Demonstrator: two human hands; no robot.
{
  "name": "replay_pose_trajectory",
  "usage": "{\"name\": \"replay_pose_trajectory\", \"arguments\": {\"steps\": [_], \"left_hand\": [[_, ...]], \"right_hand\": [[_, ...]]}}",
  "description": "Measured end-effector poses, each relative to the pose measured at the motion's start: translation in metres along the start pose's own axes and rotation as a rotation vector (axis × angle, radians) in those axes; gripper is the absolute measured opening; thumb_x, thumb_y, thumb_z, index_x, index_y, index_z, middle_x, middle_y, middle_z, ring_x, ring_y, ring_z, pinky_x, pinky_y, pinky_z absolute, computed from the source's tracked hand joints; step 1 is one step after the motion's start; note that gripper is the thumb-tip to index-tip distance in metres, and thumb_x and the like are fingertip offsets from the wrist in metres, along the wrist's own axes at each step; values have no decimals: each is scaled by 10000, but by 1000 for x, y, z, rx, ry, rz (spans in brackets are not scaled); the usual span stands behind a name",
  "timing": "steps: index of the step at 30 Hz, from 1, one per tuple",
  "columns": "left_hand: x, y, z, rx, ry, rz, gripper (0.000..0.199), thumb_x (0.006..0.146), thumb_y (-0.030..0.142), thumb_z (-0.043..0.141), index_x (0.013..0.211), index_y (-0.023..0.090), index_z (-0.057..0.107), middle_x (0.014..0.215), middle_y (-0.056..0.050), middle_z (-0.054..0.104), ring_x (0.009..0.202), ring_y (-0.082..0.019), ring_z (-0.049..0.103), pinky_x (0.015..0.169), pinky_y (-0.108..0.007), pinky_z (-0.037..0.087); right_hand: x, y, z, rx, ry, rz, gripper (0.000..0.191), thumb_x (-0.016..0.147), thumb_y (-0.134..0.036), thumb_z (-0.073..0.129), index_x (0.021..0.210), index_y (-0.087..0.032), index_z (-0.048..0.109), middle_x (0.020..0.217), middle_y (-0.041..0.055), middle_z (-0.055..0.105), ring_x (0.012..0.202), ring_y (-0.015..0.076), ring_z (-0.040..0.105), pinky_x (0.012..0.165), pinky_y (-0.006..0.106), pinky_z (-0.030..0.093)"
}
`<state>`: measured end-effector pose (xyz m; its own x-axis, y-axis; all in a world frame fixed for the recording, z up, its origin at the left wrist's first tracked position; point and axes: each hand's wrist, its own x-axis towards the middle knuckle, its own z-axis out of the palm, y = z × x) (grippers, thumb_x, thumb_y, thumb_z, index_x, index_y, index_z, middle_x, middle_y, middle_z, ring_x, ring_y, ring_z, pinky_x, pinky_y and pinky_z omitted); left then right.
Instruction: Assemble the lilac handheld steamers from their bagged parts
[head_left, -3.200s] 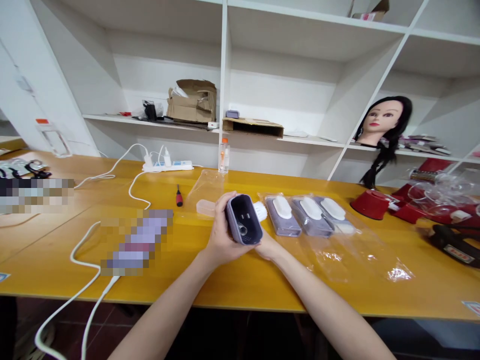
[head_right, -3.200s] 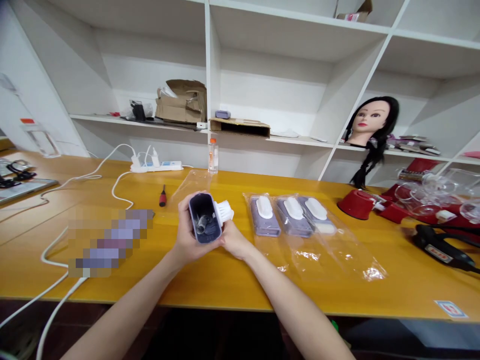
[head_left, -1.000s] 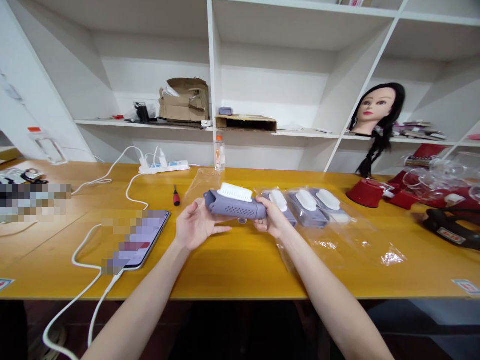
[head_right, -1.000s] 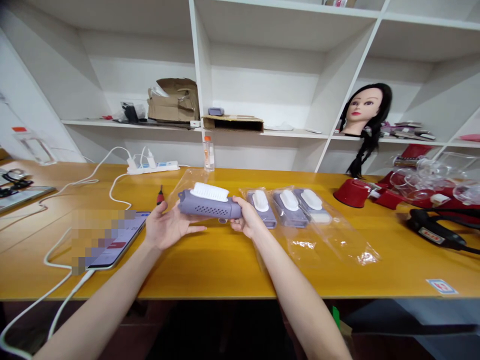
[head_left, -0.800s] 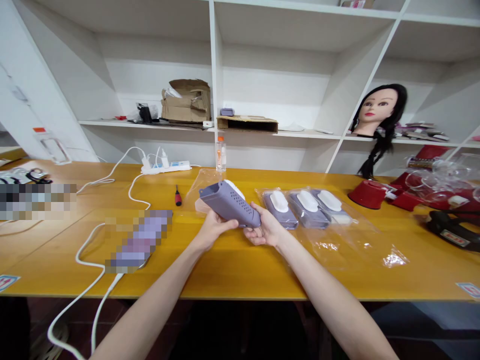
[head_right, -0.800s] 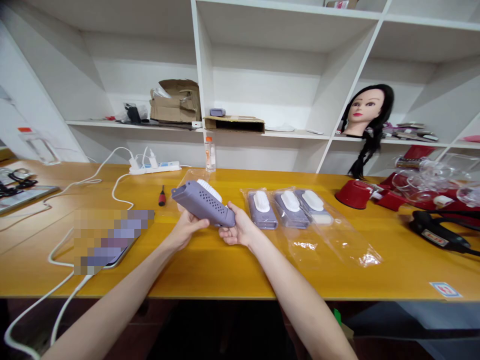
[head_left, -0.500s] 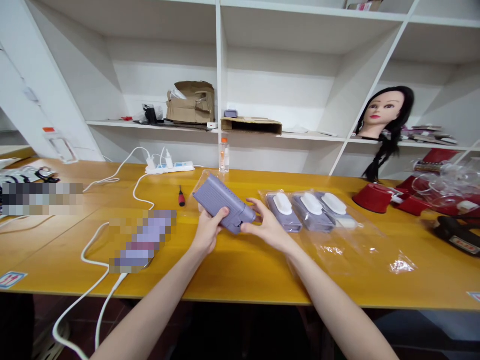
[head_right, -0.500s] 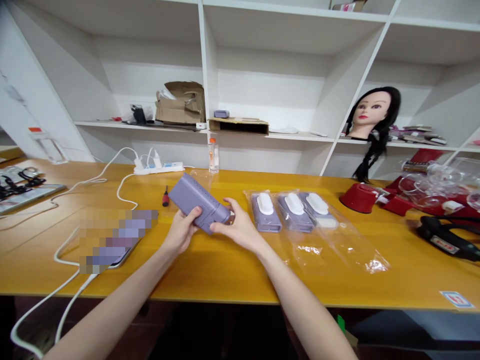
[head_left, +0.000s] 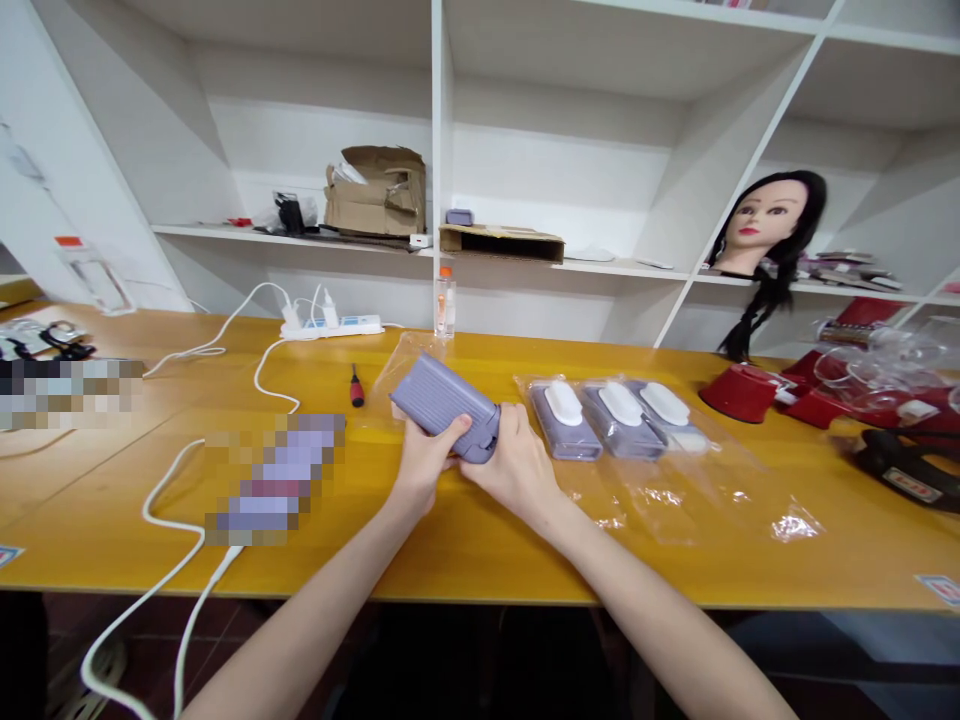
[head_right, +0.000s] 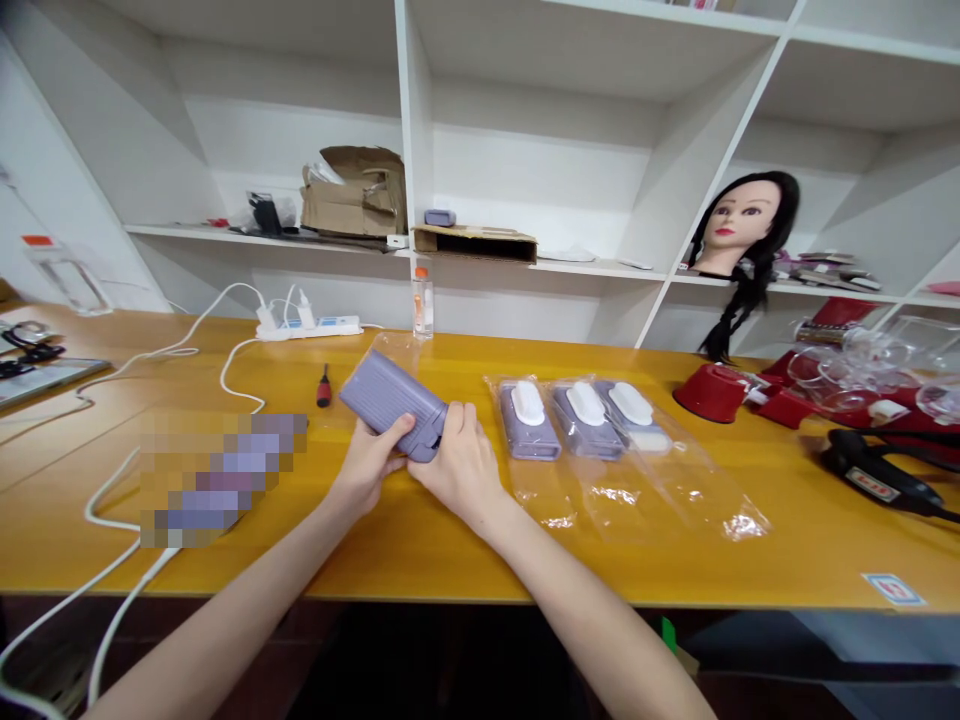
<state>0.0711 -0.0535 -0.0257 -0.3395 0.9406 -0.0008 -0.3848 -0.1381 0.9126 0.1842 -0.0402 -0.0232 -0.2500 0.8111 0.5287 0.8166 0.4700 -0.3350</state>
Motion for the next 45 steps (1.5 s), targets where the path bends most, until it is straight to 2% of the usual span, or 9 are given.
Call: {"name": "replay_pose_trajectory", "arguments": {"steps": [3,5,8,10,13,17,20,28,45], "left_hand": [[3,2,-5,29,18,27,864,568,361,778,1268,303,275,1306,-121,469,1069,-270,559,699,-370,544],[7,5,-13,112,72,106,979,589,400,757,1350,306,149,1391,-152,367,1190,-291,470,836,-433,495],[14,12,-30,488,189,520,1084,560,386,771,1410,280,106,1501,-151,136,1377,-308,140,1070,-498,213],[15,16,-38,892,-54,728,1045,499,335,800,1391,320,255,1525,-93,100,1378,-371,-50,1055,-603,5],[14,13,-40,1240,-437,808,1004,536,286,761,1398,368,253,1511,-67,191,1366,-407,-58,963,-682,-121],[15,3,-35,1313,-609,798,979,580,368,726,1420,326,227,1364,-105,438,1282,-406,258,1015,-623,24],[19,0,-35,1283,-625,784,970,561,462,726,1407,283,287,1201,-112,542,1106,-355,433,979,-524,223],[20,2,-39,1452,-580,853,893,568,604,672,1331,246,378,1235,-101,526,1068,-313,442,920,-477,298],[25,0,-46,1460,-571,915,818,600,607,642,1310,273,412,1239,-81,529,1068,-298,447,910,-460,299]], "right_hand": [[-2,-1,-2,-29,-28,17,489,642,-406,591,1023,-169,396,965,108,515,763,259,587,614,365,452],[-1,2,-5,-62,-47,29,495,628,-407,601,1010,-169,393,965,106,518,758,255,591,612,351,443],[4,11,-12,-124,-97,7,472,622,-377,612,990,-167,404,971,106,518,753,246,596,616,338,430],[8,18,-17,-157,-173,-55,458,615,-367,624,978,-171,423,978,104,526,743,240,598,615,332,422],[9,26,-23,-136,-292,-143,571,570,-422,673,1028,-169,444,1006,110,544,775,260,602,630,334,421],[7,28,-28,3,-384,-240,812,519,-464,714,1201,-169,386,1111,133,534,877,279,593,667,332,423],[8,30,-30,79,-408,-293,745,518,-449,723,1144,-176,423,1078,112,540,895,262,578,673,322,420],[11,40,-21,158,-378,-301,639,496,-463,745,990,-201,436,951,47,532,779,193,540,643,298,413],[6,49,2,232,-252,-336,713,468,-429,758,1054,-206,418,964,44,534,837,213,552,739,339,452]]}}
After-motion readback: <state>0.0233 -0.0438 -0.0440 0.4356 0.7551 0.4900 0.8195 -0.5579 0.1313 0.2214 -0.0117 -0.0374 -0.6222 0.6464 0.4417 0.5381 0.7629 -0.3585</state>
